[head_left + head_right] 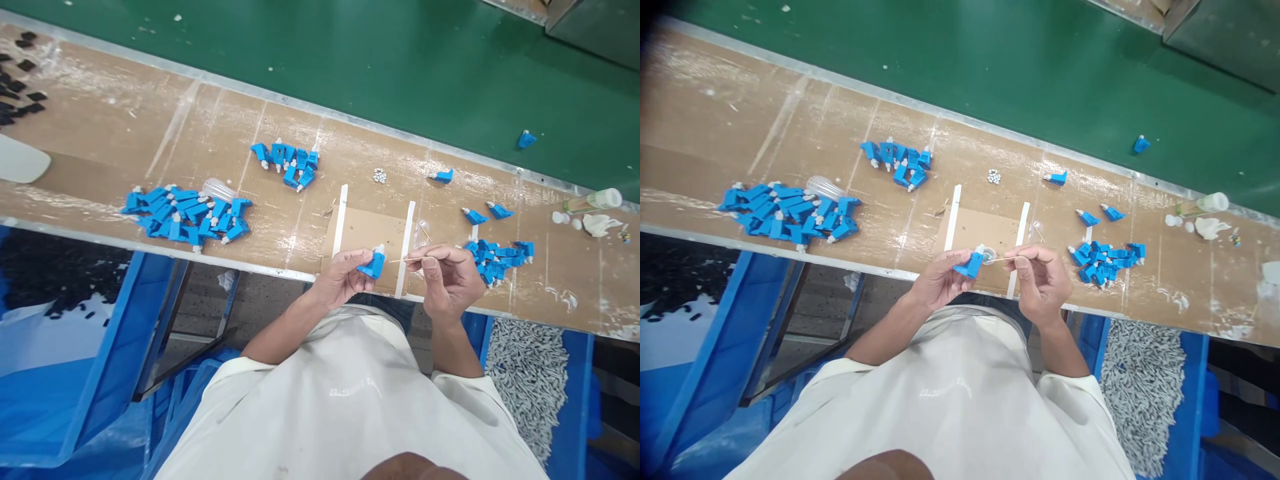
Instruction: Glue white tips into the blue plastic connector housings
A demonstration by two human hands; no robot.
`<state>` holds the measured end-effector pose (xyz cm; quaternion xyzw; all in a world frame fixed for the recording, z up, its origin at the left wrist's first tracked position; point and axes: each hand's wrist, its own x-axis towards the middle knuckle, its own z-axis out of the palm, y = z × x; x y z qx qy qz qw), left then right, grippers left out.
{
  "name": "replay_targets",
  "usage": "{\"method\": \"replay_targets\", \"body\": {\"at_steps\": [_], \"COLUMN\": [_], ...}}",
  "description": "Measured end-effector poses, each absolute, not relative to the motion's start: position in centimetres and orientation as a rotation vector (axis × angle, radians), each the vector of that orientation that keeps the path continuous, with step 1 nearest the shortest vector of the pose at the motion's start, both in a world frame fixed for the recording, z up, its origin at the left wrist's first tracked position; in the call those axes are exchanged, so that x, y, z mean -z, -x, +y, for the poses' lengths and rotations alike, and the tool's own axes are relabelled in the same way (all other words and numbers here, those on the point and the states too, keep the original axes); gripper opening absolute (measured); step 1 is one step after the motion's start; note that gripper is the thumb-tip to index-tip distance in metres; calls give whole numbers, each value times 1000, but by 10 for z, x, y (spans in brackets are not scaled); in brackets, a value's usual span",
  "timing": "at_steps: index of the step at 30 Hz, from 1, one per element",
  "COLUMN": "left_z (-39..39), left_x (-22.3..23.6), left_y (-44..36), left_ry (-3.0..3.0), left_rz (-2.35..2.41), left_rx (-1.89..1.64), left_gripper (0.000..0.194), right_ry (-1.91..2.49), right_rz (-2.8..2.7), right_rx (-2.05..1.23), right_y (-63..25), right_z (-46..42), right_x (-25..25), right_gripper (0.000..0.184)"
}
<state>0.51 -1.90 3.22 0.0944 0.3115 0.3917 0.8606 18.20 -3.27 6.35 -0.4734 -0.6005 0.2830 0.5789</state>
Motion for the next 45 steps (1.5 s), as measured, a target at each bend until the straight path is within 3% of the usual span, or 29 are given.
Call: {"method": "replay_targets", "body": {"at_steps": [24, 31, 37, 42, 45], "left_z": [-22, -21, -21, -19, -17], "left_x": [-33, -31, -28, -30, -32], "left_y": [-3, -4, -4, 0, 3], "left_ry": [-259, -275, -276, -218, -144], "left_rz": [615, 619, 604, 629, 667], "left_rx": [-783, -776, -792, -784, -735], "left_gripper": [46, 40, 38, 25, 18], "right_ry": [1020, 985, 981, 1027, 1067], "right_rz": [-1659, -1728, -1709, -1418, -1310], "right_rx": [-476, -446, -496, -560, -625], "right_y": [-180, -184, -181, -179, -185], "right_z": [-34, -33, -33, -29, -27], "right_x": [-61, -60, -59, -70, -70], "right_gripper": [9, 17, 12, 2, 7]}}
